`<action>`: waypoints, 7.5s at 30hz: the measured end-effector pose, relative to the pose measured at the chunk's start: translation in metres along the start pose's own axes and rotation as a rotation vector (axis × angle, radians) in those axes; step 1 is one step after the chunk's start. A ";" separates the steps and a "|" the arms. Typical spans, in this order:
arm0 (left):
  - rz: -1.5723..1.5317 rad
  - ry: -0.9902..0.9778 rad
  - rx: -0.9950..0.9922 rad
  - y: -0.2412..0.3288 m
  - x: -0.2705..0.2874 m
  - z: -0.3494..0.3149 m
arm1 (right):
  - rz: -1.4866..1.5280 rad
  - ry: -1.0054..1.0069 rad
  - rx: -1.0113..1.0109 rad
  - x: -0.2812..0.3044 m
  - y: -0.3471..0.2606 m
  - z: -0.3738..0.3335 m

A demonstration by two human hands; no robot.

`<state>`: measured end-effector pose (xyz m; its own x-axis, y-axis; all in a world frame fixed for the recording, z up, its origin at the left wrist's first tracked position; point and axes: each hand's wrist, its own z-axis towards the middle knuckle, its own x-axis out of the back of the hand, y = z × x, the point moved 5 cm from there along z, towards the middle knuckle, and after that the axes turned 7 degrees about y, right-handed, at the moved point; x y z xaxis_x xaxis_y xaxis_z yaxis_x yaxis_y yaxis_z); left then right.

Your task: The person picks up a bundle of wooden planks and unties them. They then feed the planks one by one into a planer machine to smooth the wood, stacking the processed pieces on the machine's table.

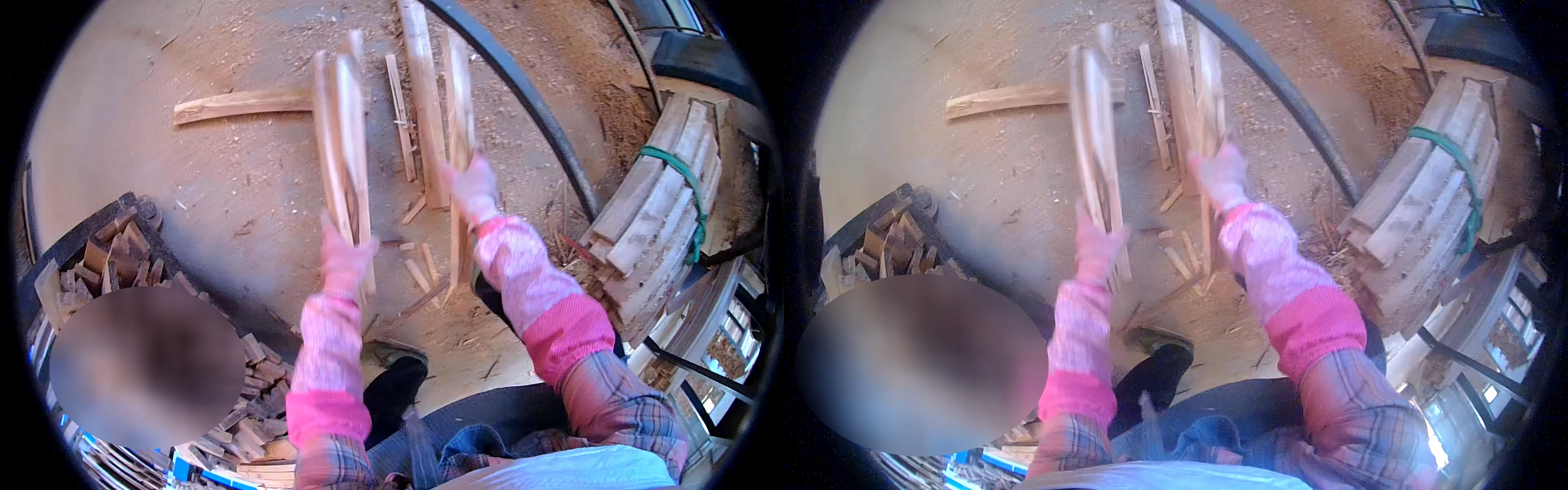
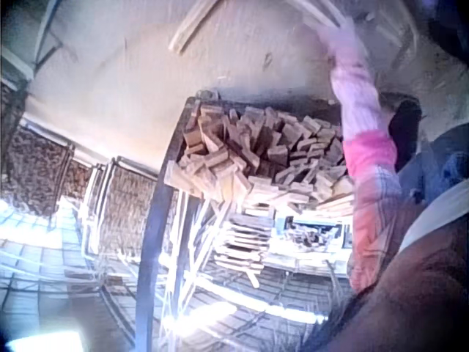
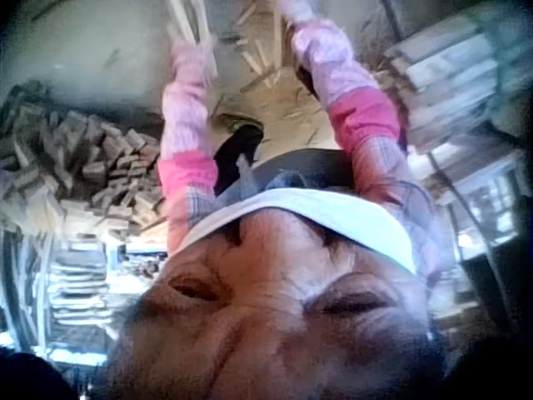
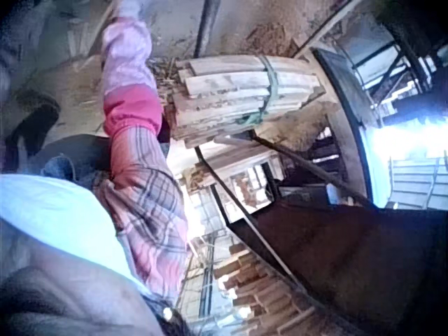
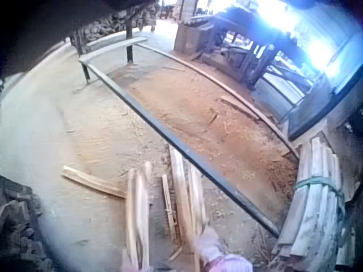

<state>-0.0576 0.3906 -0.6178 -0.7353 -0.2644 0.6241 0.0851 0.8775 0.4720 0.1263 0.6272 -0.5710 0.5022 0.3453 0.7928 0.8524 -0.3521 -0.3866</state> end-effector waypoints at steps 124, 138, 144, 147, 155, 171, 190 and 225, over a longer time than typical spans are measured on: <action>0.951 0.685 -0.557 0.762 -0.122 -1.012 | 0.833 -0.289 0.247 1.089 0.733 -0.295; 0.885 0.827 -0.442 0.758 -0.131 -1.023 | 0.614 -0.231 0.073 1.185 0.855 -0.127; 0.868 0.769 -0.241 0.796 -0.163 -1.057 | 0.488 -0.091 0.020 1.240 0.913 -0.026; 0.942 0.786 -0.118 0.807 -0.161 -1.057 | 0.498 -0.091 -0.020 1.251 0.914 0.013; 0.955 0.954 -0.105 0.820 -0.195 -1.042 | 0.624 0.021 0.340 1.357 0.853 0.145; 0.801 1.109 -0.366 0.786 -0.343 -1.175 | 0.719 0.289 0.534 1.556 0.719 0.321; 0.146 1.158 0.017 0.704 -0.444 -1.205 | 0.820 -0.392 1.405 1.551 0.638 0.187; -1.089 1.222 0.748 0.209 -0.337 -1.167 | -0.459 -0.748 0.748 1.177 0.747 0.174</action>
<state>0.9926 0.1959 -0.0026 0.6422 -0.5976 0.4801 -0.5924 0.0105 0.8056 1.3791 0.9224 -0.0090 -0.1300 0.8247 0.5504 0.7246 0.4579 -0.5150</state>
